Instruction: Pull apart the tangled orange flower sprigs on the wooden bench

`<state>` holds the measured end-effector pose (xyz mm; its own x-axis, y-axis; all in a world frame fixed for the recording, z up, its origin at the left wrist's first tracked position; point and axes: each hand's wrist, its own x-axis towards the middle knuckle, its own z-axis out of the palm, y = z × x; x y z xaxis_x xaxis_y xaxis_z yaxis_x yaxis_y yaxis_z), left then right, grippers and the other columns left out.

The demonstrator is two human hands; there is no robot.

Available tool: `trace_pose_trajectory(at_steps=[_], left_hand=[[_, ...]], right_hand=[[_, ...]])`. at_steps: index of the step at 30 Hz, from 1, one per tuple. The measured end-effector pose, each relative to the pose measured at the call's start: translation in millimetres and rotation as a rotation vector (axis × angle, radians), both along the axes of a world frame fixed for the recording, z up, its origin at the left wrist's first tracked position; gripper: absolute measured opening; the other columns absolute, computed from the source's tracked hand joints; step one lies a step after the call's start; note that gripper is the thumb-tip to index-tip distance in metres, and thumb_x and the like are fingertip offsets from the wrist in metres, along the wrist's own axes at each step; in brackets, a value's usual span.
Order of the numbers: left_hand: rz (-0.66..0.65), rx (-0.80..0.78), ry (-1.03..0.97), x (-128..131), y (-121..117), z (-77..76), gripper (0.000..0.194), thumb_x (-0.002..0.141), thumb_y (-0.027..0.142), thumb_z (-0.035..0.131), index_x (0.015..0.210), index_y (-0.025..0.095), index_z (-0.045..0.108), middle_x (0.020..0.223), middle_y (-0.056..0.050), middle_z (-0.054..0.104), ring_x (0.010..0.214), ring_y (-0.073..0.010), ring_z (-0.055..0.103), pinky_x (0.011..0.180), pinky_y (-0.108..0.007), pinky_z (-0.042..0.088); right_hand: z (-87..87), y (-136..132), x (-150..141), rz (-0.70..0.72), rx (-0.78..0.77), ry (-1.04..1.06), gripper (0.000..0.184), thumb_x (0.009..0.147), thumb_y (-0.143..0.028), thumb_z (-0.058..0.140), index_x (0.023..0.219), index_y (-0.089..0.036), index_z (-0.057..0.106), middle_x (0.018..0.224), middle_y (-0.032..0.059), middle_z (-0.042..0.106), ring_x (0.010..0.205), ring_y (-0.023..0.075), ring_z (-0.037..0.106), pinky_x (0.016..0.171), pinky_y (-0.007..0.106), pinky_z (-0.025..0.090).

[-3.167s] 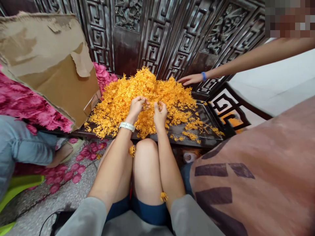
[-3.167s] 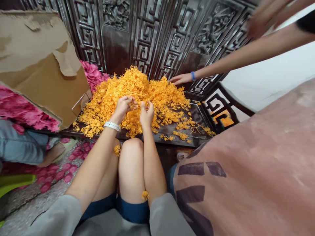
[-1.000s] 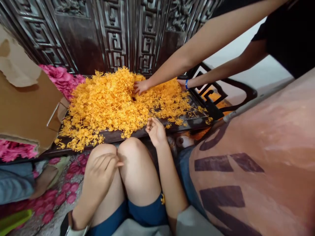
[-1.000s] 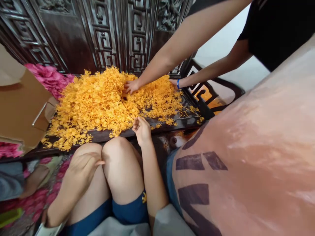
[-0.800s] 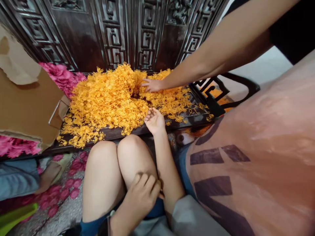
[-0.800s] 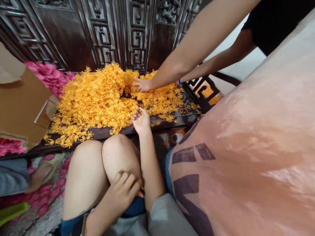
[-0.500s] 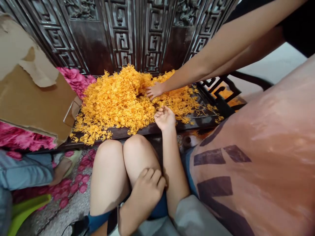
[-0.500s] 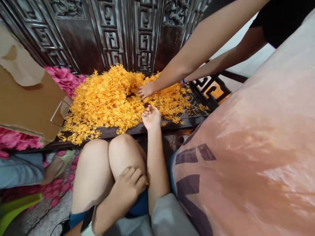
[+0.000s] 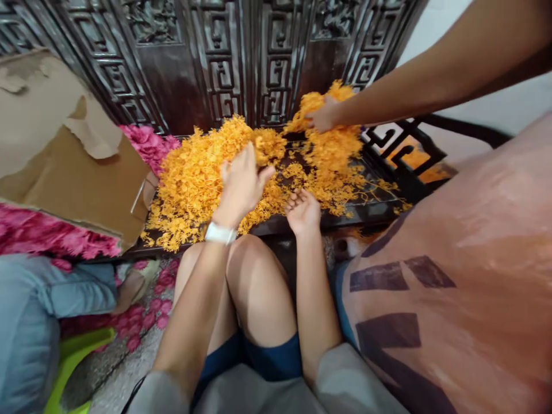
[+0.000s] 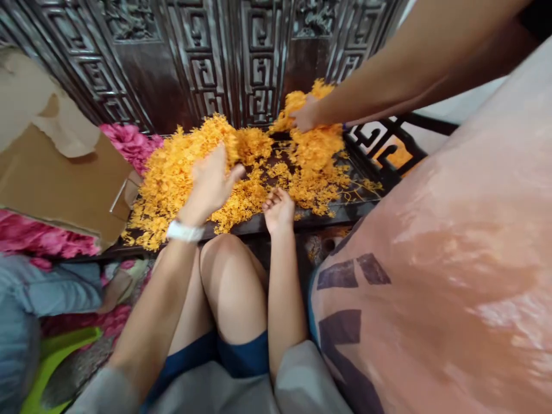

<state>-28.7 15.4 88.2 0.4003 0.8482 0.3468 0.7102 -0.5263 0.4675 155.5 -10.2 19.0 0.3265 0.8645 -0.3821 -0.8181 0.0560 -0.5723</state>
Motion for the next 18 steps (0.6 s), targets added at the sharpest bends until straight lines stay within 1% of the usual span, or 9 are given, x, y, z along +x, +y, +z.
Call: trace_pose_trajectory(at_steps=[3,5,7,8,10,12,14,16,18], left_hand=[[-0.085,-0.225,-0.028,2.1,34.5,-32.2,0.053,0.114,0.042,0.055,0.155,0.012,0.067,0.165,-0.023,0.061,0.153,-0.0322,0.061,0.126,-0.043,0.049],[0.047,-0.275,0.005,-12.7,40.3,-51.2,0.037,0.111,0.029,0.058,0.138,0.015,0.079,0.14,-0.02,0.079,0.133,-0.0311,0.074,0.118,-0.043,0.055],[0.188,-0.278,0.083,-32.0,40.0,-63.0,0.026,0.105,0.024,0.064,0.119,0.018,0.085,0.116,-0.019,0.085,0.116,-0.0331,0.079,0.109,-0.046,0.058],[0.225,-0.27,0.088,-41.0,40.2,-65.9,0.022,0.103,0.025,0.067,0.114,0.019,0.086,0.11,-0.018,0.085,0.11,-0.0332,0.079,0.105,-0.046,0.059],[0.27,-0.24,0.043,-55.1,43.2,-67.8,0.019,0.101,0.026,0.071,0.114,0.02,0.084,0.105,-0.015,0.085,0.104,-0.032,0.078,0.101,-0.044,0.059],[0.31,-0.218,-0.007,-63.5,48.1,-67.6,0.025,0.098,0.024,0.074,0.122,0.02,0.081,0.103,-0.013,0.084,0.103,-0.031,0.077,0.1,-0.043,0.058],[0.325,-0.219,-0.028,-67.7,52.0,-67.9,0.034,0.097,0.022,0.076,0.131,0.02,0.078,0.104,-0.012,0.084,0.104,-0.0311,0.076,0.102,-0.044,0.056],[0.302,-0.23,-0.044,-69.5,54.0,-68.8,0.036,0.097,0.023,0.077,0.133,0.021,0.078,0.108,-0.013,0.083,0.107,-0.0315,0.075,0.104,-0.045,0.056],[0.285,-0.221,-0.045,-69.8,55.3,-70.1,0.035,0.097,0.025,0.079,0.131,0.022,0.08,0.119,-0.015,0.08,0.112,-0.0328,0.074,0.107,-0.047,0.056]], right_hand=[[-10.2,1.1,1.3,-0.027,-0.052,-0.176,0.018,0.097,-0.025,0.065,0.08,-0.019,0.064,0.066,-0.0044,0.057,0.054,0.007,0.048,0.051,0.018,0.039],[-18.2,5.6,-3.6,0.026,-0.033,-0.395,0.014,0.093,-0.029,0.073,0.084,-0.02,0.068,0.071,-0.0033,0.062,0.057,0.0083,0.049,0.053,0.02,0.038],[-26.3,15.1,-16.6,0.136,0.023,-0.703,0.01,0.088,-0.028,0.08,0.092,-0.022,0.074,0.081,-0.0009,0.067,0.066,0.0114,0.055,0.06,0.023,0.043],[-30.3,21.9,-25.6,0.187,0.061,-0.876,0.015,0.085,-0.025,0.083,0.098,-0.022,0.076,0.09,0.0009,0.069,0.074,0.0138,0.06,0.067,0.025,0.049],[-37.9,38.6,-44.4,0.262,0.148,-1.21,0.038,0.078,-0.015,0.088,0.113,-0.025,0.079,0.115,0.0055,0.068,0.102,0.0205,0.066,0.091,0.033,0.057],[-44.3,56.1,-59.1,0.326,0.217,-1.45,0.048,0.078,-0.011,0.087,0.123,-0.027,0.078,0.131,0.0085,0.062,0.125,0.0265,0.063,0.113,0.042,0.053],[-48.5,71.0,-66.4,0.359,0.239,-1.561,0.033,0.087,-0.014,0.08,0.117,-0.027,0.079,0.128,0.0093,0.061,0.125,0.0283,0.061,0.119,0.046,0.049],[-49.5,82.0,-67.2,0.324,0.239,-1.577,0.015,0.093,-0.018,0.074,0.106,-0.025,0.078,0.117,0.0082,0.062,0.114,0.0269,0.062,0.117,0.045,0.05],[-46.5,90.5,-64.8,0.27,0.237,-1.55,0.005,0.095,-0.025,0.075,0.1,-0.025,0.077,0.111,0.0068,0.064,0.105,0.0252,0.062,0.112,0.043,0.051]])
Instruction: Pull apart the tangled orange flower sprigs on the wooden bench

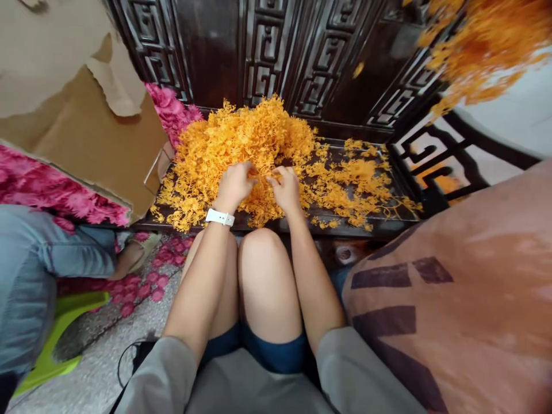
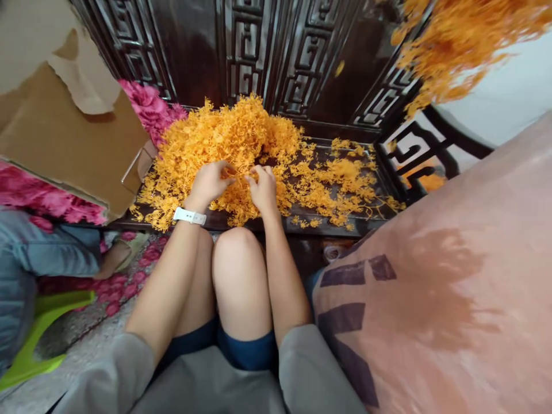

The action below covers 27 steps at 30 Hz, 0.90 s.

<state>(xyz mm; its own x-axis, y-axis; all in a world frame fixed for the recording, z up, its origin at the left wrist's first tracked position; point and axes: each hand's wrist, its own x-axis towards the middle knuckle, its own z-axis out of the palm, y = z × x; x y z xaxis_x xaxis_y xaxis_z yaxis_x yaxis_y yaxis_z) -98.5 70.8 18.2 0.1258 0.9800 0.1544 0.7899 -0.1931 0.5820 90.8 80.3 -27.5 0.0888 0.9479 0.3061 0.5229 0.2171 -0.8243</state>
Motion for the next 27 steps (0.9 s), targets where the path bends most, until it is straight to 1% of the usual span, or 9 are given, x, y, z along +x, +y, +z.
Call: trace_pose_trajectory(at_steps=[4,6,8,11,14,18,20,24,27], left_hand=[[0.028,0.022,-0.036,3.0,5.0,-2.7,0.034,0.097,0.027,0.08,0.131,0.023,0.083,0.131,-0.019,0.071,0.117,-0.0342,0.072,0.109,-0.049,0.056],[0.052,0.043,-0.083,5.3,9.3,-3.7,0.033,0.1,0.028,0.078,0.131,0.022,0.082,0.128,-0.018,0.07,0.118,-0.0337,0.071,0.11,-0.049,0.055],[0.071,0.074,-0.116,6.7,14.3,-3.8,0.031,0.102,0.028,0.075,0.131,0.021,0.081,0.124,-0.018,0.07,0.12,-0.0339,0.069,0.11,-0.048,0.054],[0.114,0.106,-0.163,5.0,21.2,-1.7,0.022,0.105,0.029,0.069,0.121,0.022,0.081,0.116,-0.016,0.071,0.116,-0.0324,0.068,0.105,-0.045,0.054],[0.162,0.149,-0.199,1.2,25.3,2.3,0.019,0.107,0.025,0.061,0.105,0.023,0.08,0.113,-0.014,0.07,0.11,-0.0299,0.067,0.1,-0.043,0.053],[0.167,0.232,-0.2,4.0,24.9,6.7,0.019,0.104,0.018,0.06,0.096,0.024,0.077,0.114,-0.013,0.07,0.115,-0.0313,0.063,0.099,-0.046,0.05],[0.16,0.265,-0.208,9.9,21.7,8.7,0.019,0.104,0.016,0.061,0.095,0.025,0.075,0.114,-0.013,0.07,0.117,-0.032,0.061,0.1,-0.047,0.049],[0.129,0.263,-0.173,24.8,10.1,13.8,0.02,0.105,0.015,0.058,0.098,0.024,0.074,0.121,-0.014,0.069,0.121,-0.0341,0.059,0.103,-0.05,0.047],[0.09,0.248,-0.129,33.8,2.3,14.8,0.021,0.106,0.015,0.056,0.101,0.023,0.075,0.126,-0.015,0.068,0.123,-0.0355,0.058,0.106,-0.052,0.046]], right_hand=[[18.6,16.1,3.3,-0.064,0.069,0.03,0.006,0.096,-0.03,0.077,0.098,-0.025,0.08,0.116,0.0084,0.067,0.108,0.026,0.064,0.108,0.042,0.053],[31.4,23.6,2.3,-0.085,0.099,0.01,0.008,0.097,-0.031,0.076,0.099,-0.025,0.082,0.116,0.0096,0.069,0.11,0.0276,0.066,0.109,0.045,0.053],[42.8,28.6,0.3,-0.085,0.107,-0.011,0.012,0.1,-0.032,0.073,0.102,-0.025,0.083,0.107,0.0092,0.072,0.106,0.0286,0.068,0.11,0.048,0.053],[51.4,29.5,-2.7,-0.087,0.126,-0.03,0.016,0.101,-0.029,0.068,0.103,-0.025,0.083,0.102,0.0087,0.077,0.105,0.0301,0.071,0.111,0.05,0.053],[46.7,25.4,-4.9,-0.127,0.108,-0.074,0.015,0.098,-0.025,0.068,0.099,-0.024,0.083,0.098,0.0095,0.079,0.102,0.0309,0.072,0.107,0.049,0.054],[29.5,24.1,-7.9,-0.214,0.044,-0.068,0.016,0.095,-0.025,0.066,0.093,-0.02,0.081,0.091,0.0101,0.08,0.092,0.0293,0.071,0.1,0.046,0.055],[21.8,28.1,-9.1,-0.255,0.046,-0.019,0.016,0.094,-0.026,0.065,0.088,-0.02,0.078,0.091,0.0093,0.079,0.09,0.0278,0.071,0.095,0.042,0.054],[12.3,39.9,-8.9,-0.301,0.022,0.093,0.016,0.09,-0.028,0.065,0.081,-0.019,0.075,0.079,0.0049,0.072,0.081,0.024,0.067,0.083,0.036,0.052],[7.4,44.0,-7.5,-0.292,0.025,0.115,0.016,0.087,-0.023,0.061,0.083,-0.019,0.076,0.079,0.0033,0.072,0.082,0.0227,0.065,0.082,0.034,0.051]])
